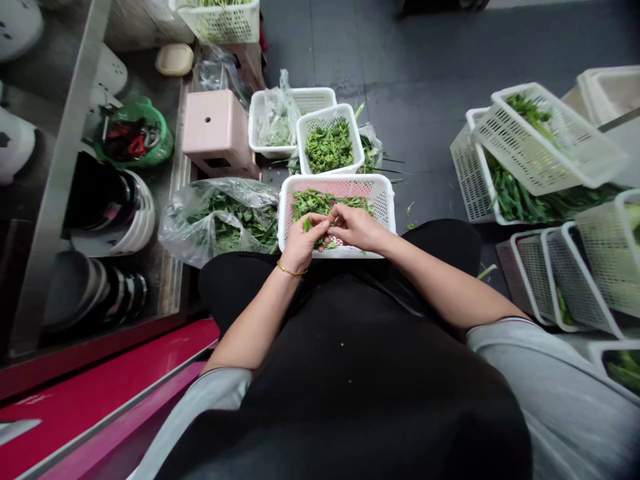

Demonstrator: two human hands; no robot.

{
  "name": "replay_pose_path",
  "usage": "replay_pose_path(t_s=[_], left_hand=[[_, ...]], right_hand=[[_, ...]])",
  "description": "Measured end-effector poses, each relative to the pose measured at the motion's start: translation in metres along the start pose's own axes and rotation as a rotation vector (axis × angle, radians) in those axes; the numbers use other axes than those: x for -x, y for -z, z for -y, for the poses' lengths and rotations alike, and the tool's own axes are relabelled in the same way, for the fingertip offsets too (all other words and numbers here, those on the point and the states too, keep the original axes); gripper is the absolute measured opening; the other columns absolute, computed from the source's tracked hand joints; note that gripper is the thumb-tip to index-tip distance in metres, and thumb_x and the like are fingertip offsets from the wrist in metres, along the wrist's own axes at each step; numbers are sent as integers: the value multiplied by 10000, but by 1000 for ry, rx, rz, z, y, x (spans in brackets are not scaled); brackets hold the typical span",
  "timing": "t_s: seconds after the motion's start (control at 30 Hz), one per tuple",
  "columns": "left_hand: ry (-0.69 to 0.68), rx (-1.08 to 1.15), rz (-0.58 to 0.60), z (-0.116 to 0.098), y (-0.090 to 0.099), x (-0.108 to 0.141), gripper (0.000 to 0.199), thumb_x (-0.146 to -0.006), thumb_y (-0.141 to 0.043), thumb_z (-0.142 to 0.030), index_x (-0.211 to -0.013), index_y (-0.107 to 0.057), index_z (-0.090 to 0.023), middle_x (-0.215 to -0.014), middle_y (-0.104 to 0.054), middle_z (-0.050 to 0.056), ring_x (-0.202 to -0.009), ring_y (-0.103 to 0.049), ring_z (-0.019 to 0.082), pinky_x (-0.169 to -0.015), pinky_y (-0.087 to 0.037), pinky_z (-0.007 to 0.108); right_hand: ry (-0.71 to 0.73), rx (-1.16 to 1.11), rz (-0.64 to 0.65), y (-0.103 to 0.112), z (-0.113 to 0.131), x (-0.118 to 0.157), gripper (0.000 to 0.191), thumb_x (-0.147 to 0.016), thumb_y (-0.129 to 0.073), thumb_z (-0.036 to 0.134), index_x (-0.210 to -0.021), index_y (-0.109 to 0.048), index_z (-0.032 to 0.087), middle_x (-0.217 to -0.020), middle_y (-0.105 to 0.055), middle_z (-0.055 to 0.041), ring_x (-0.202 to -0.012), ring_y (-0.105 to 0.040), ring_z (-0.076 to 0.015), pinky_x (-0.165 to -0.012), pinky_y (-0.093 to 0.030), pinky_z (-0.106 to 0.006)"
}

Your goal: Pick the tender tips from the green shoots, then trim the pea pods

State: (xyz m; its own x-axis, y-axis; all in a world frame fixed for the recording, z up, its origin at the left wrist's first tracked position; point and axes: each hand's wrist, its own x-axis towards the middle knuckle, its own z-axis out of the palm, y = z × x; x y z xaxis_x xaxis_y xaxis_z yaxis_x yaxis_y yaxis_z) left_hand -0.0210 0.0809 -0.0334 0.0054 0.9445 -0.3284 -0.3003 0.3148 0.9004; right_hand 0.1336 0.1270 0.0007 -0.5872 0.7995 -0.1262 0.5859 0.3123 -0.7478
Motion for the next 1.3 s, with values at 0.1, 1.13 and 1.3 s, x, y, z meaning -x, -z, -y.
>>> replay_pose_path(t_s=[0.1,1.13,1.3], left_hand=[[-42,21,-36,1,3,3,329,-657,-766,-361,-805,-567,-145,-624,-560,-16,-507,-541,90,-385,-373,172],[0,390,110,-31,43,10,326,-651,-697,-341,-561,-453,-145,-721,-547,23,-614,-536,98,-417,-366,166],[20,90,60,-22,40,0,301,-670,-745,-379,-805,-581,-165,-634,-549,-18,-464,-481,70,-369,-336,172]], right_hand=[[-84,-159,28,-2,-1,10,129,-830,-557,269,-886,-577,154,-593,-592,30,-492,-534,-96,-563,-367,-218],[183,458,519,-45,-54,-36,243,-800,-559,149,-988,-708,187,-868,-692,-73,-726,-531,-157,-631,-313,-281],[78,297,421,-27,-56,-43,159,-731,-586,120,-856,-682,136,-725,-644,-41,-643,-504,-125,-616,-321,-267]])
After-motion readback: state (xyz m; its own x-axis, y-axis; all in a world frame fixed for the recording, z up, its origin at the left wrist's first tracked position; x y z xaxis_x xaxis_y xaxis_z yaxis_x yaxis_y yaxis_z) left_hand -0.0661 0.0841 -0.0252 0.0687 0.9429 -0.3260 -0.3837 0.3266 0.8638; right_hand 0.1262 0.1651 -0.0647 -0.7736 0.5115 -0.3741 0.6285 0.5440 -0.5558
